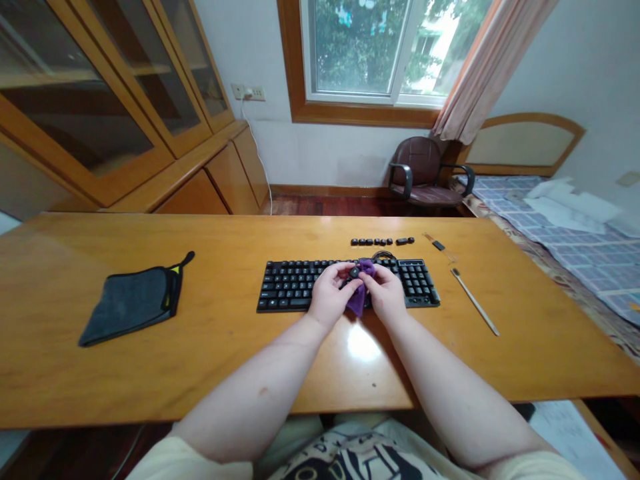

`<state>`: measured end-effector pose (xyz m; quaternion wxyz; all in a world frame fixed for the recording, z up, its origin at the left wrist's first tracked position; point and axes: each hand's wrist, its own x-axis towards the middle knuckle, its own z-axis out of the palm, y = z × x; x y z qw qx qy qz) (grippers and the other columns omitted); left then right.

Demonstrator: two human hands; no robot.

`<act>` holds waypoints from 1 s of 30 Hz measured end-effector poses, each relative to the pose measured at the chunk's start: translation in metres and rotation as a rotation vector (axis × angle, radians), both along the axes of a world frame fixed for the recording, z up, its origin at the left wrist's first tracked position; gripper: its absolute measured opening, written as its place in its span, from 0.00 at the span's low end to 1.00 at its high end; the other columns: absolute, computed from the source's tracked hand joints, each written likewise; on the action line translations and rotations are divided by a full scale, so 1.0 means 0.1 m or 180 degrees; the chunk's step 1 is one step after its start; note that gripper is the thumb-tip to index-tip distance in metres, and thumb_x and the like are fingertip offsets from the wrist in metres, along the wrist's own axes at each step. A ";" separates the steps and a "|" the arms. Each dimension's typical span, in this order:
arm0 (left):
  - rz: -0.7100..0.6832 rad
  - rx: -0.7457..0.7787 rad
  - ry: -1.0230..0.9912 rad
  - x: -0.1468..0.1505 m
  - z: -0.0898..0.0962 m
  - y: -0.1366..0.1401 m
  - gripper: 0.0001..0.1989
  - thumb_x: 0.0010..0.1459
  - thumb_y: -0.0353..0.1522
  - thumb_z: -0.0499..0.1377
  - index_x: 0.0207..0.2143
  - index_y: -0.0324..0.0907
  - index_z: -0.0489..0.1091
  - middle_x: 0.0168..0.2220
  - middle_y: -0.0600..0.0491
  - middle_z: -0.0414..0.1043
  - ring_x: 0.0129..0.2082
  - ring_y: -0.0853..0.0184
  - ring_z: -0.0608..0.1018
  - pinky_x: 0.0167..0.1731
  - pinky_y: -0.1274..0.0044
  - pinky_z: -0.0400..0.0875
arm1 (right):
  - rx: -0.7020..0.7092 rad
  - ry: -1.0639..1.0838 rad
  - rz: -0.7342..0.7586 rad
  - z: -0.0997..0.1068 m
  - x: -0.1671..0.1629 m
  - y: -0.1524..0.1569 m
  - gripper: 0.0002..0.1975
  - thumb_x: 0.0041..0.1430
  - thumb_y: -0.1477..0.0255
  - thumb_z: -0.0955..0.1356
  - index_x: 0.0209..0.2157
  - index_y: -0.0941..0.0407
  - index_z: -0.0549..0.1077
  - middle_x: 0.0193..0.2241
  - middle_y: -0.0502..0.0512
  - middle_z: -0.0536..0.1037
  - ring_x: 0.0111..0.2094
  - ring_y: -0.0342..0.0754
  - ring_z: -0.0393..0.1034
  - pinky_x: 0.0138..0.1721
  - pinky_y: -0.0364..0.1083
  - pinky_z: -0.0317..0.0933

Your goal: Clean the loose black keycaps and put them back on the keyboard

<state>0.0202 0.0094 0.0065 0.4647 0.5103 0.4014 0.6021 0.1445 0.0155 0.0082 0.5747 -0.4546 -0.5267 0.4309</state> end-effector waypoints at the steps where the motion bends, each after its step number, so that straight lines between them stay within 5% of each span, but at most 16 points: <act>1: 0.0049 0.0061 0.0069 -0.01 0.02 0.00 0.14 0.47 0.29 0.63 0.39 0.40 0.71 0.40 0.49 0.72 0.40 0.66 0.75 0.44 0.72 0.71 | -0.0016 -0.0009 0.0023 0.00 0.00 0.00 0.10 0.48 0.65 0.70 0.31 0.55 0.75 0.31 0.53 0.78 0.35 0.50 0.71 0.42 0.49 0.64; 6: 0.0275 0.0303 0.0484 -0.05 0.06 0.02 0.12 0.50 0.28 0.60 0.39 0.43 0.74 0.39 0.50 0.72 0.40 0.68 0.74 0.43 0.74 0.70 | -0.0065 0.0295 0.0116 0.00 0.00 0.04 0.13 0.50 0.63 0.69 0.37 0.53 0.74 0.36 0.53 0.78 0.38 0.51 0.72 0.43 0.51 0.64; 16: 0.0193 -0.0339 -0.0429 -0.01 0.01 0.04 0.09 0.45 0.29 0.63 0.32 0.39 0.73 0.33 0.51 0.76 0.35 0.68 0.77 0.42 0.72 0.70 | 0.0228 -0.0043 0.0494 -0.06 0.04 0.07 0.11 0.50 0.67 0.69 0.37 0.52 0.76 0.40 0.52 0.77 0.45 0.52 0.69 0.51 0.54 0.59; 24: 0.0109 -0.0578 -0.0501 0.02 0.00 0.02 0.09 0.43 0.29 0.64 0.31 0.38 0.73 0.33 0.50 0.77 0.35 0.67 0.77 0.41 0.71 0.71 | 0.0566 -0.0557 -0.0238 -0.02 0.05 0.03 0.06 0.52 0.69 0.67 0.32 0.53 0.76 0.34 0.54 0.77 0.39 0.51 0.70 0.46 0.52 0.62; 30: 0.0188 -0.0633 -0.0592 0.02 0.01 0.02 0.11 0.45 0.31 0.63 0.34 0.38 0.73 0.32 0.51 0.76 0.32 0.68 0.77 0.39 0.73 0.71 | 0.0678 -0.0574 0.0019 -0.04 0.01 0.03 0.07 0.52 0.70 0.67 0.34 0.51 0.77 0.38 0.54 0.76 0.43 0.51 0.69 0.49 0.52 0.60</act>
